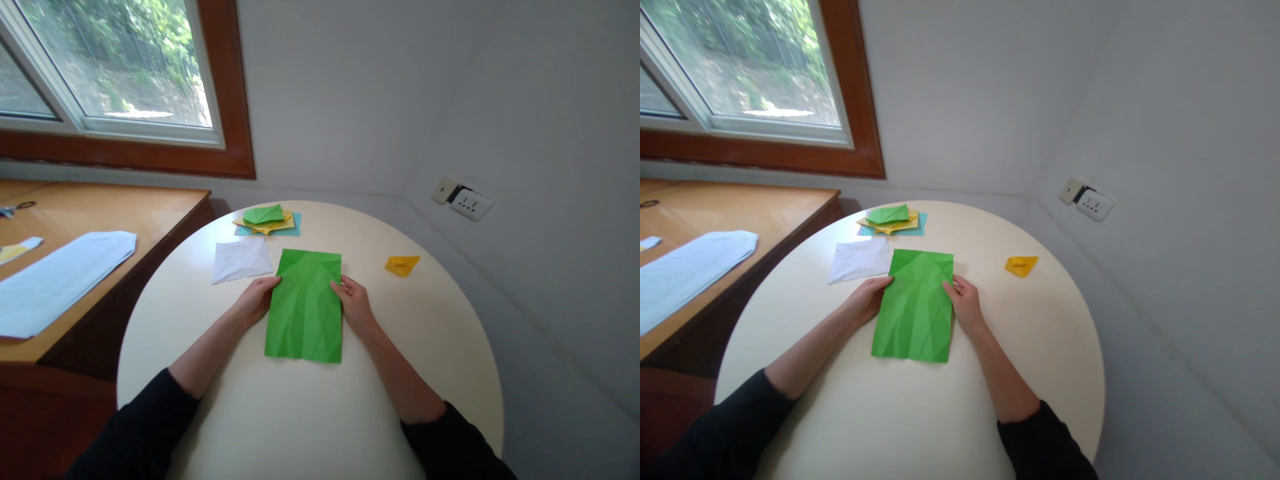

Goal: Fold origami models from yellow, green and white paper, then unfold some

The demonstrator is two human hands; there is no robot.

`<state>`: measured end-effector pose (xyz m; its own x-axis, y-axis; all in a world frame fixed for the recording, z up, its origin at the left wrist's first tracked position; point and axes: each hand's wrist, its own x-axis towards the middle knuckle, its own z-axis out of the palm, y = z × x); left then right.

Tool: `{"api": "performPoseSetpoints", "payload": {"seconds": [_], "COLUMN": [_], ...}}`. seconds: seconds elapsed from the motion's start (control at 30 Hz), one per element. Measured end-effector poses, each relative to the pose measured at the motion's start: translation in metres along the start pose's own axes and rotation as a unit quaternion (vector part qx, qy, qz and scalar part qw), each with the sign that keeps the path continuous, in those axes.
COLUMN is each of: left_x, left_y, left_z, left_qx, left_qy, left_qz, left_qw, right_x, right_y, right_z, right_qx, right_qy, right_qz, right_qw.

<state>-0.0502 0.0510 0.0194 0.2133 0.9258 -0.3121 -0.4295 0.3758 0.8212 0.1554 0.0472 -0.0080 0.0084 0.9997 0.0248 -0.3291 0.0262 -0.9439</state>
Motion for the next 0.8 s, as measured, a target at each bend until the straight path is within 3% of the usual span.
{"api": "performPoseSetpoints", "payload": {"seconds": [0.17,0.37,0.8], "left_x": [0.0013,0.0,-0.0011], "left_y": [-0.0007,0.0016,0.0029], "left_z": [-0.0014,0.0,0.0017], "left_qx": [-0.03,-0.054,-0.063], "left_qy": [-0.011,0.014,0.016], "left_qz": [0.006,-0.048,-0.048], "left_qw": [0.999,0.997,0.997], "right_x": [-0.0021,-0.0003,-0.0012], "right_y": [-0.0017,0.0005,-0.0011], "right_z": [0.0011,-0.0011,0.0014], "right_qx": [-0.034,-0.096,-0.038], "right_qy": [-0.042,-0.019,0.003], "right_qz": [0.017,-0.008,0.02], "right_qw": [0.998,0.995,0.999]}}
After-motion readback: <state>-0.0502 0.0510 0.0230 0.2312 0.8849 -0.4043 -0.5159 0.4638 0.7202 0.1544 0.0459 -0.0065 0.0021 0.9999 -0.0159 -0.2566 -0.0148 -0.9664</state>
